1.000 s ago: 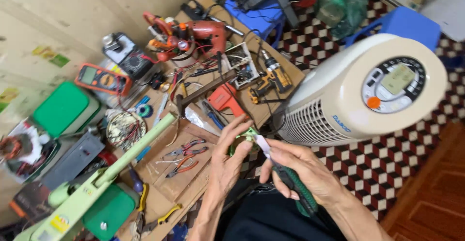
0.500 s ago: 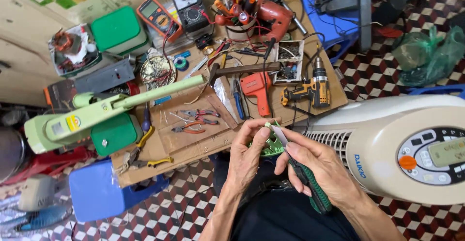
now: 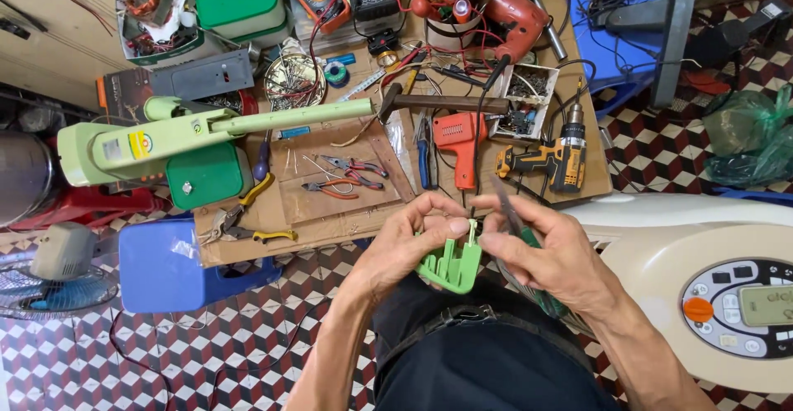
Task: Using pliers, a utility knife, and hands to repair the green plastic housing of an electric fan on a cluttered workbench.
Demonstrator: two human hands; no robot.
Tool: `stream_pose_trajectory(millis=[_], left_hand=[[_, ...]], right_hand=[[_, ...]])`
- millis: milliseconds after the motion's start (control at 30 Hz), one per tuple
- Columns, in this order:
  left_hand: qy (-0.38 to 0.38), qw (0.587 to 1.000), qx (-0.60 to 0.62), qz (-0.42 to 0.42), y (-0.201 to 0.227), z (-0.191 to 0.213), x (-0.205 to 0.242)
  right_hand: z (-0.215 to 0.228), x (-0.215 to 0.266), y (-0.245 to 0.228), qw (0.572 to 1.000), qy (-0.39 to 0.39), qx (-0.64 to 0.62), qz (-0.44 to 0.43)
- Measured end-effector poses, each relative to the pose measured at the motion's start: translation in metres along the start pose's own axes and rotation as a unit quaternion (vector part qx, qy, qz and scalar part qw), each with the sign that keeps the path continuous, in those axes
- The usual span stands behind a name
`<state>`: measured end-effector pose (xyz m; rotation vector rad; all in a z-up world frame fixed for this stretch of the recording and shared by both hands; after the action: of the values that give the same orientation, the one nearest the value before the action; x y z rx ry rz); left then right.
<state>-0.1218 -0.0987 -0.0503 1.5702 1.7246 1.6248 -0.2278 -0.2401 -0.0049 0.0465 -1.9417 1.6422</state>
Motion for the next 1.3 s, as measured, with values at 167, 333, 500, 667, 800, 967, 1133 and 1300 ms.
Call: stream_pose_trajectory(millis=[167, 333, 500, 667, 800, 967, 1133, 1300], left_hand=[[0.012, 0.996, -0.048, 0.069, 0.019, 0.008, -0.001], [0.037, 0.997, -0.06, 0.043, 0.018, 0.012, -0.003], [0.187, 0.963, 0.053, -0.185, 0.011, -0.009, 0.02], [0.17, 0.849, 0.434, -0.249, -0.018, -0.029, 0.007], [0.142, 0.83, 0.492, -0.222, -0.029, -0.027, -0.001], [0.139, 0.854, 0.462, -0.195, -0.023, -0.036, 0.007], [0.088, 0.875, 0.455, -0.141, -0.026, -0.038, -0.002], [0.079, 0.88, 0.45, -0.128, -0.047, -0.037, -0.014]], right_hand=[[-0.011, 0.0, 0.011, 0.997, -0.05, -0.021, -0.05], [-0.023, 0.001, 0.027, 0.99, -0.045, -0.123, -0.047], [-0.03, -0.003, 0.037, 0.968, 0.095, -0.232, 0.01], [-0.051, -0.004, 0.047, 0.965, 0.117, -0.233, 0.023], [-0.056, -0.008, 0.044, 0.964, 0.121, -0.231, 0.044], [-0.053, -0.011, 0.036, 0.96, 0.133, -0.24, 0.054], [-0.047, -0.014, 0.037, 0.959, 0.142, -0.236, 0.067], [-0.039, -0.019, 0.047, 0.957, 0.152, -0.233, 0.077]])
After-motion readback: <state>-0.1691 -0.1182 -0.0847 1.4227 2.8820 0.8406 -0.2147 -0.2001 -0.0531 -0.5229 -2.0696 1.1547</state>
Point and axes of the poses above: each hand's wrist, its own x-axis away from the middle knuckle, its own z-axis out of the back of the hand, y = z × x, the point moved 6 cm from there along -x, towards the middle knuckle, and after that the axes turned 3 degrees about -x, right-handed, at the moved point
